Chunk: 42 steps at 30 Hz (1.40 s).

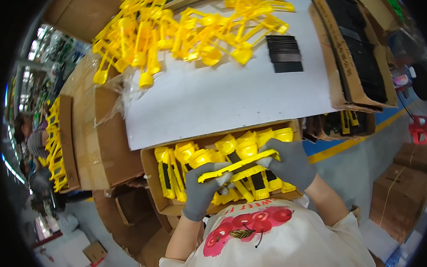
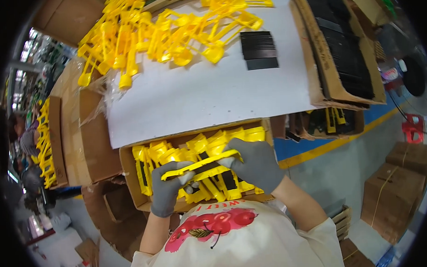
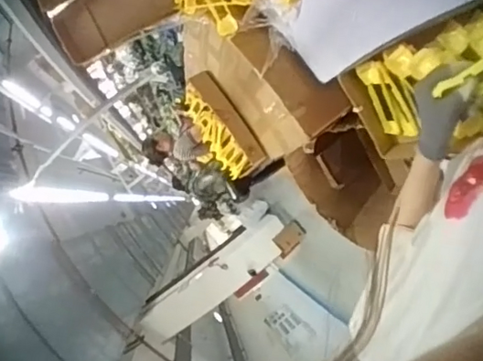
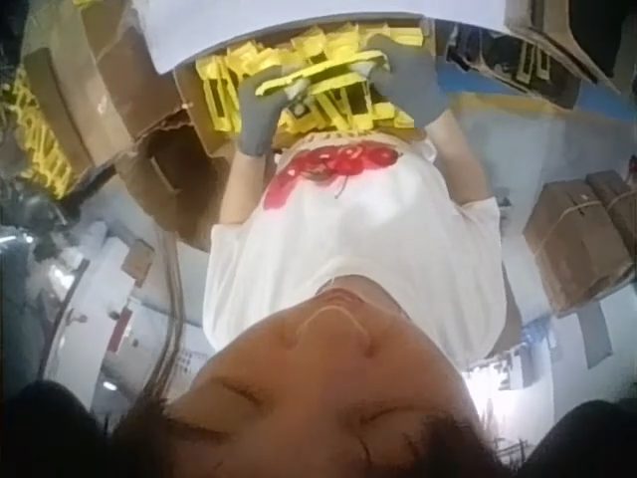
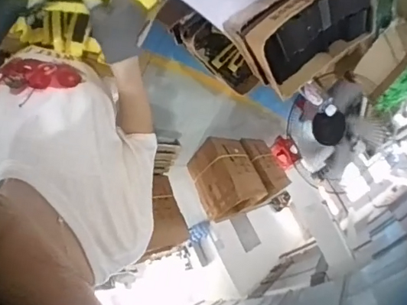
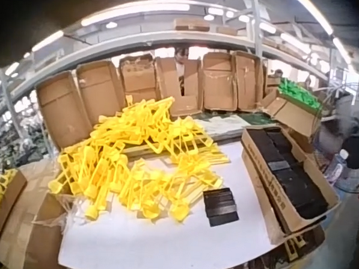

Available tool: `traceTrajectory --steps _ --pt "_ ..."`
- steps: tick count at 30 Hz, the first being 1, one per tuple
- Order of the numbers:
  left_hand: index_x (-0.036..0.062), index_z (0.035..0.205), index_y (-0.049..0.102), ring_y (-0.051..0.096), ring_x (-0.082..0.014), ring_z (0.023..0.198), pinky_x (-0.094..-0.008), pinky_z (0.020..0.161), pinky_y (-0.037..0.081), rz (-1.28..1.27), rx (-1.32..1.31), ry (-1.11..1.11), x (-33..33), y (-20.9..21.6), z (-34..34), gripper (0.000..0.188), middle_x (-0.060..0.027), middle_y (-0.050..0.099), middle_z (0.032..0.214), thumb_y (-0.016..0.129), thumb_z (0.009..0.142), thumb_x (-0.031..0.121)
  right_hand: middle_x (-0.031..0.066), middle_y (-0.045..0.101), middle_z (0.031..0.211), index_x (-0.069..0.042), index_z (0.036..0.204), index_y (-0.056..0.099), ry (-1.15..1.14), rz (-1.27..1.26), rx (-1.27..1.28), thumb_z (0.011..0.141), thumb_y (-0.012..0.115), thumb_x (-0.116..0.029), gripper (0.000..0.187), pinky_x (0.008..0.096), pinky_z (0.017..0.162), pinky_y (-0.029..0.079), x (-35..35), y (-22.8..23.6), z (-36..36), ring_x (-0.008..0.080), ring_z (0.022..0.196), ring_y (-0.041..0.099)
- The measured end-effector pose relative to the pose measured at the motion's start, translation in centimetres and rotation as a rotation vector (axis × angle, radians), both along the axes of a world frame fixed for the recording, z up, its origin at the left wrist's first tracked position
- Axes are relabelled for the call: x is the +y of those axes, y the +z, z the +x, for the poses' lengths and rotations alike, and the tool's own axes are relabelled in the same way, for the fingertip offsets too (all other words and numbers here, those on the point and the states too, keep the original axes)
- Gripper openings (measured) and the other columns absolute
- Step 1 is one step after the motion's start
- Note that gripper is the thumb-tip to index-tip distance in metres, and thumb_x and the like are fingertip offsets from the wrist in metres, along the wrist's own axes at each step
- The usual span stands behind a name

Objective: Assemble solar lights by inserting solar panel components into yellow plastic housings.

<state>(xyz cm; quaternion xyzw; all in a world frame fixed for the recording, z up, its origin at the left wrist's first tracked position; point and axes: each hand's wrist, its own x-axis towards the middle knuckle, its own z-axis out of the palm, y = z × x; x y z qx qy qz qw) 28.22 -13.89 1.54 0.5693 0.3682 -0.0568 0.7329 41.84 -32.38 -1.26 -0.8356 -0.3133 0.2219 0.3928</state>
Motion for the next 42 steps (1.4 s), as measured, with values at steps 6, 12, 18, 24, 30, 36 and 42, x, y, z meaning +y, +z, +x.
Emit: traceTrajectory --steps 6,12,18,24,30,36,42 --pt "-0.0072 0.101 0.065 0.067 -0.0163 0.063 -0.0218 0.049 0.051 0.09 0.033 0.002 0.8 0.7 -2.0 0.021 -0.0117 0.067 0.081 0.065 0.081 -0.002 0.0093 0.064 0.066 -0.01 0.091 0.064 0.009 0.049 0.032 0.078 0.074 -0.037 0.031 0.0352 0.054 0.049 0.6 -1.1 -3.0 0.0268 0.057 0.063" --pt "0.0008 0.098 0.06 0.063 -0.0113 0.067 -0.0201 0.051 0.049 0.379 0.097 -0.165 11.3 6.2 -4.3 0.02 -0.0053 0.064 0.082 0.062 0.078 -0.003 0.0029 0.065 0.095 -0.009 0.119 0.053 0.037 0.1 0.457 0.074 0.077 -0.031 0.056 0.0258 0.062 0.05 1.0 0.4 -2.0 0.0116 0.063 0.061" --pt "-0.0019 0.095 0.063 0.064 -0.0131 0.059 -0.021 0.045 0.047 0.531 0.562 -0.49 19.0 5.0 -3.5 0.02 -0.0091 0.066 0.079 0.069 0.075 -0.001 0.0022 0.066 0.087 -0.006 0.112 0.057 -0.098 0.167 0.35 0.08 0.071 -0.028 0.041 0.0233 0.061 0.049 1.0 -0.6 -0.8 0.0084 0.063 0.057" --pt "0.0066 0.1 0.065 0.067 -0.0285 0.087 -0.0366 0.077 0.052 1.243 0.47 -0.705 20.4 3.3 2.0 0.038 -0.013 0.07 0.089 0.078 0.069 0.024 0.0046 0.067 0.084 -0.006 0.108 0.059 -0.213 0.117 0.191 0.081 0.07 -0.025 0.035 0.0254 0.061 0.05 -0.2 -0.8 1.2 0.0116 0.064 0.06" --pt "0.0073 0.121 0.059 0.053 -0.0315 0.117 -0.0382 0.099 0.042 1.525 -0.289 -0.56 16.4 -0.4 20.8 0.057 -0.0172 0.056 0.127 0.071 0.079 0.043 0.0056 0.069 0.087 -0.009 0.108 0.06 -0.237 0.104 0.152 0.083 0.07 -0.026 0.032 0.0265 0.066 0.051 0.3 -0.5 4.2 0.0153 0.072 0.065" --pt "0.0259 0.138 0.044 0.033 -0.0424 0.131 -0.0677 0.101 0.024 1.719 -0.02 -0.607 14.3 -5.2 31.6 0.083 -0.0093 0.04 0.145 0.065 0.069 0.066 0.0054 0.068 0.088 -0.008 0.109 0.06 -0.286 0.198 0.171 0.084 0.069 -0.026 0.032 0.0263 0.069 0.052 -0.1 -1.4 6.2 0.0148 0.076 0.066" --pt "0.0215 0.136 0.045 0.044 -0.0339 0.125 -0.0561 0.098 0.034 1.628 -0.043 -0.796 13.3 -4.3 28.7 0.075 -0.0091 0.05 0.134 0.068 0.072 0.054 0.0027 0.066 0.083 -0.007 0.107 0.063 -0.452 0.212 0.121 0.085 0.067 -0.026 0.03 0.0251 0.062 0.048 -1.6 -2.4 11.5 0.0103 0.063 0.057"
